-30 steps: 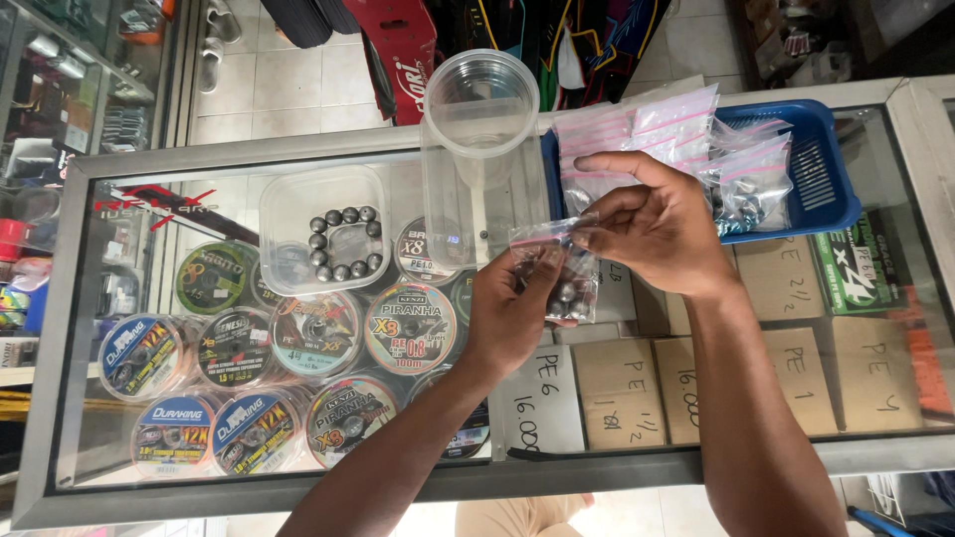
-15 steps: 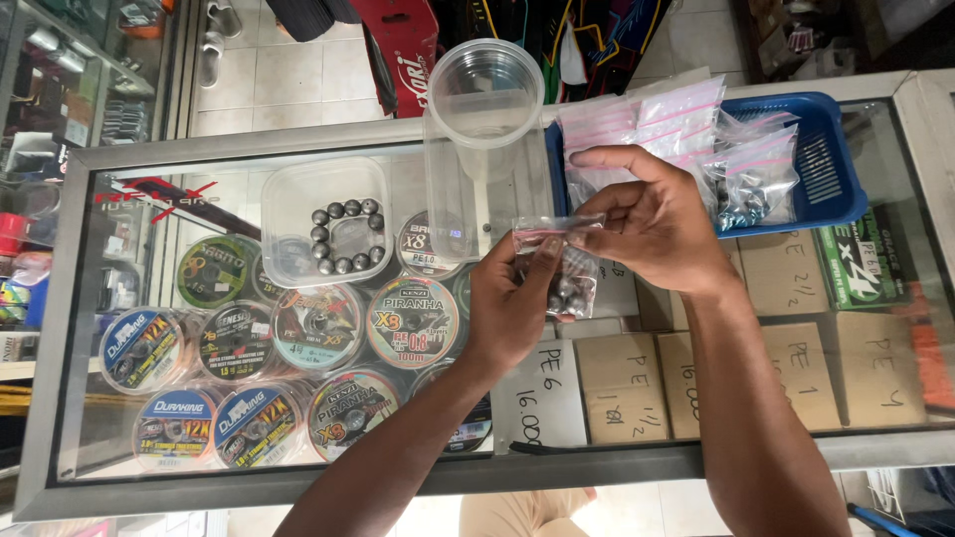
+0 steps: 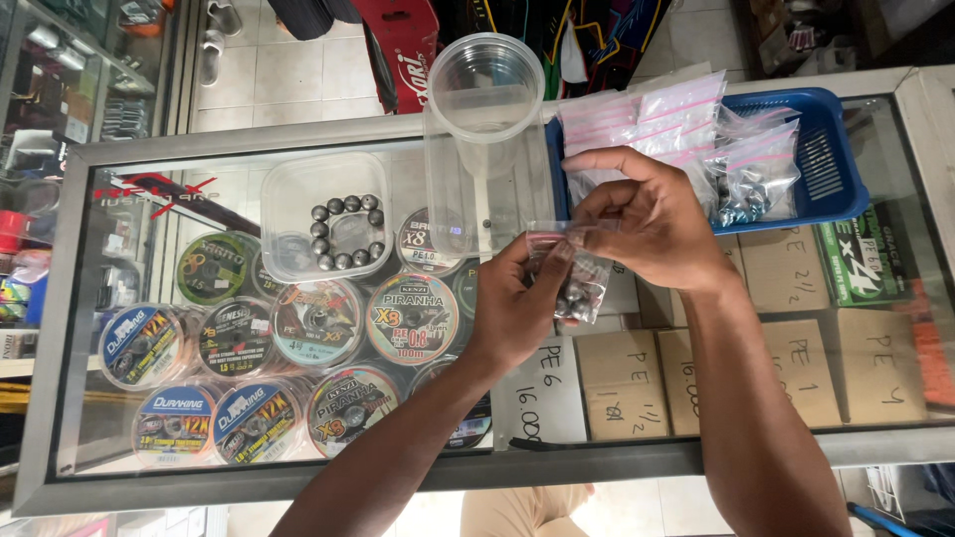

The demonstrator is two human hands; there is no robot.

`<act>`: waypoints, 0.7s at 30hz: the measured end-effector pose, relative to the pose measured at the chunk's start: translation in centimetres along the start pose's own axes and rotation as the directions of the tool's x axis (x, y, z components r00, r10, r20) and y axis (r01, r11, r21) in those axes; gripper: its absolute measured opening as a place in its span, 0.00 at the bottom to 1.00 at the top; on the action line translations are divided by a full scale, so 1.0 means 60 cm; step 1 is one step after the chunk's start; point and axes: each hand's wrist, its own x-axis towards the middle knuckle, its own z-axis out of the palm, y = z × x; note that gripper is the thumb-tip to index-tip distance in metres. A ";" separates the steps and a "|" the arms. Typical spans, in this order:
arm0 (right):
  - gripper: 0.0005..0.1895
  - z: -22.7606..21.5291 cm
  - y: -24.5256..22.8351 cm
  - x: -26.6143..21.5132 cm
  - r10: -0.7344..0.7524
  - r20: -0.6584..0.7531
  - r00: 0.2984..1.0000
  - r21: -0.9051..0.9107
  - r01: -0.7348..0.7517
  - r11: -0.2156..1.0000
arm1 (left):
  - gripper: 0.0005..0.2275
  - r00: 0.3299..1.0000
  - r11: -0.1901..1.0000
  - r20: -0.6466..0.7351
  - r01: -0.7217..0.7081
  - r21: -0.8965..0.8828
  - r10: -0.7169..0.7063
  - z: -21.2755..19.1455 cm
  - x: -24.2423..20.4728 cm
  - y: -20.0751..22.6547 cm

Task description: The person picks up metal fishing weights from a plastic container and sorts them into small plastic bags, then places the bags into a blue basket.

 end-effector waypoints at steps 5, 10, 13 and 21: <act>0.30 0.002 0.007 -0.001 0.032 -0.017 0.999 0.005 -0.032 0.999 | 0.06 1.000 0.999 0.018 0.025 -0.027 -0.025 -0.003 0.002 -0.010; 0.32 -0.001 0.007 0.000 0.013 -0.005 1.000 -0.032 -0.013 0.999 | 0.07 1.000 1.000 0.019 0.010 -0.025 -0.010 -0.007 0.004 -0.013; 0.33 0.000 0.002 0.002 0.022 0.040 0.999 -0.010 -0.022 1.000 | 0.07 0.996 0.996 0.077 -0.053 0.069 0.048 -0.014 0.006 -0.021; 0.33 0.004 0.012 0.000 -0.004 0.032 0.999 -0.020 0.004 1.000 | 0.07 0.993 0.994 0.096 -0.069 0.080 0.061 -0.007 0.001 -0.006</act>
